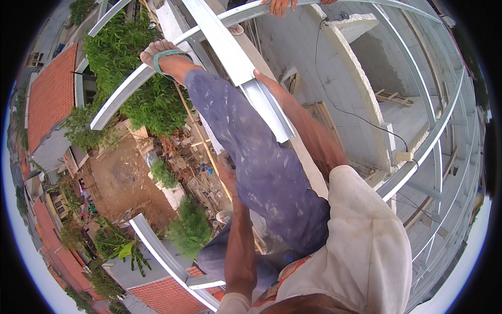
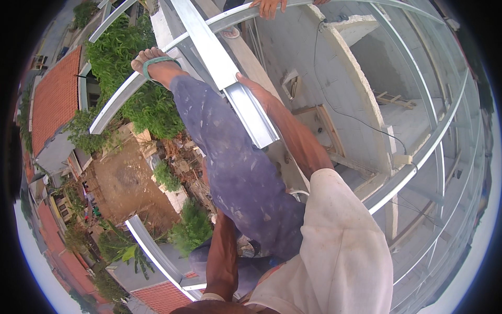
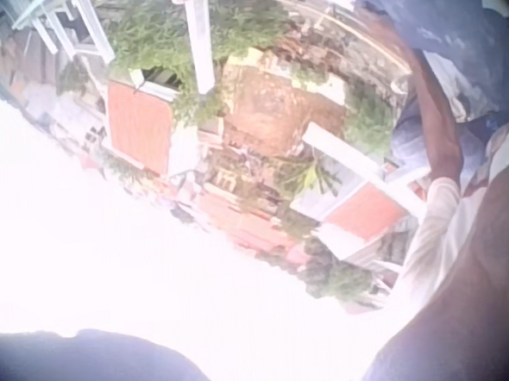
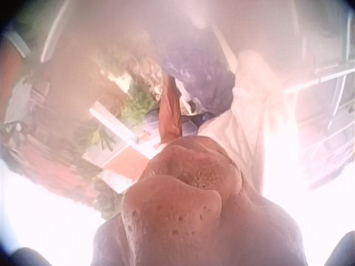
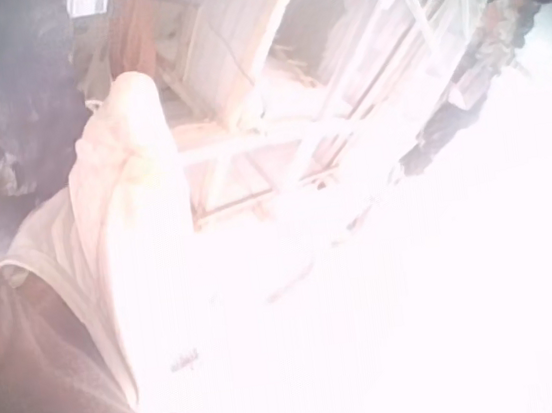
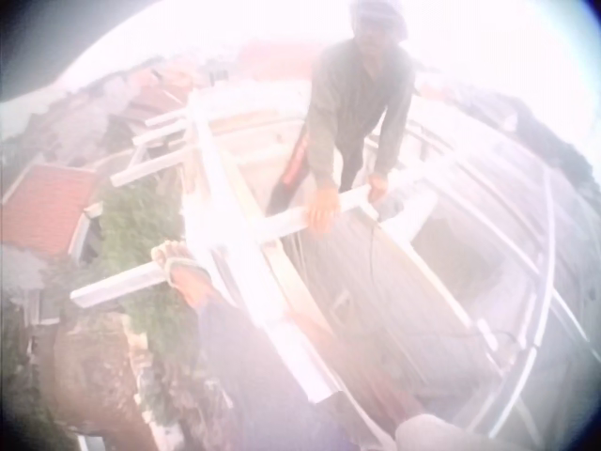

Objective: The person positions a long white metal beam onto a roof truss framework and secures it using a green cordless drill. Another worker assists by handing over screws and holding parts of the structure. The person drills multiple fasteners into the beam to attach it to the existing frame.

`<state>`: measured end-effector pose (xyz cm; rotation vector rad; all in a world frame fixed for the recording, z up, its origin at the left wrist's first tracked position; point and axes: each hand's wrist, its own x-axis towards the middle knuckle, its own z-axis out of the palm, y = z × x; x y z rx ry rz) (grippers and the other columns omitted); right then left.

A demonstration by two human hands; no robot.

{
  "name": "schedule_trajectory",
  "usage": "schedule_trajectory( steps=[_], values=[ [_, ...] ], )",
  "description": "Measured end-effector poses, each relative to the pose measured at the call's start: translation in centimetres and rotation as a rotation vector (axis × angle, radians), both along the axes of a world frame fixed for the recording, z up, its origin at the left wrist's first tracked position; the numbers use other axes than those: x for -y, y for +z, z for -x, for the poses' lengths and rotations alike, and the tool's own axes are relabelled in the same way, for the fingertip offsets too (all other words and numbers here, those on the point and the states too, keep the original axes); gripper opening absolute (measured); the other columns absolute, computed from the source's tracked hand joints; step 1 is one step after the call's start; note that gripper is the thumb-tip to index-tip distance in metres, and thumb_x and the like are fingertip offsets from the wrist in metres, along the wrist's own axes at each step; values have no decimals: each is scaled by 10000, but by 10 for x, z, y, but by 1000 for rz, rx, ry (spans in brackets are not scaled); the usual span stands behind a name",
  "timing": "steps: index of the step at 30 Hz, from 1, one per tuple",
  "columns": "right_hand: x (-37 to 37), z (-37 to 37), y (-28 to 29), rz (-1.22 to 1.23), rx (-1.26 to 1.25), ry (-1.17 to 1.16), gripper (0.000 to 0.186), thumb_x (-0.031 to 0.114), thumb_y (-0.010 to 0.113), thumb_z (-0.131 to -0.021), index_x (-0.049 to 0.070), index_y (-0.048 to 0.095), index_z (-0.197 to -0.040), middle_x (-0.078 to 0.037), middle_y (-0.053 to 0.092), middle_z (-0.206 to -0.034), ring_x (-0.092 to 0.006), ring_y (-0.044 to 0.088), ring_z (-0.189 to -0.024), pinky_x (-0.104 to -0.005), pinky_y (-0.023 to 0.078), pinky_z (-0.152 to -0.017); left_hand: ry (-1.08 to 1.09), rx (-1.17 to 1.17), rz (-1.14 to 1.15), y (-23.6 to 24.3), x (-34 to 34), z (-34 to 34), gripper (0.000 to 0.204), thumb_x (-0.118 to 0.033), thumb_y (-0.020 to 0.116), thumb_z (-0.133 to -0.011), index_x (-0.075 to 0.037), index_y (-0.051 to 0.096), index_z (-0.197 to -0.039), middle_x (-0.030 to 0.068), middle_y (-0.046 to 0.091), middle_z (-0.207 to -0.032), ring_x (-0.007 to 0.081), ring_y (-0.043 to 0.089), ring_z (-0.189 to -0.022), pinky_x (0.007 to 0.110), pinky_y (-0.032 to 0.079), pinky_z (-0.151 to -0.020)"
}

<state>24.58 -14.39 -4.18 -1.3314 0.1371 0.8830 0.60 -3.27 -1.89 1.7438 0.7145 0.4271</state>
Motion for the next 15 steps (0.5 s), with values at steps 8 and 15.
schedule_trajectory(
  steps=[8, 15],
  values=[
    [31, 21, 0, 26, -59, -9, 649, 546, 561, -1011, -20, 571, -1327, -176, 705, -1045, -273, 728, -900, -382, 602, -787, 18, -47, 75, -7, 5, -3, 324, -179, 787, -862, -48, 654, -1127, -4, 610, -1001, 110, 592, -834, 246, 491, -723],
    [69, 64, 4, 40, -180, 7, 630, 535, 596, -1002, -16, 591, -1308, -155, 709, -1026, -260, 730, -876, -369, 605, -768, 25, -63, -25, -33, -7, 1, 320, -142, 797, -840, -68, 663, -1121, 27, 634, -987, 142, 643, -837, 287, 531, -721]
  ],
)
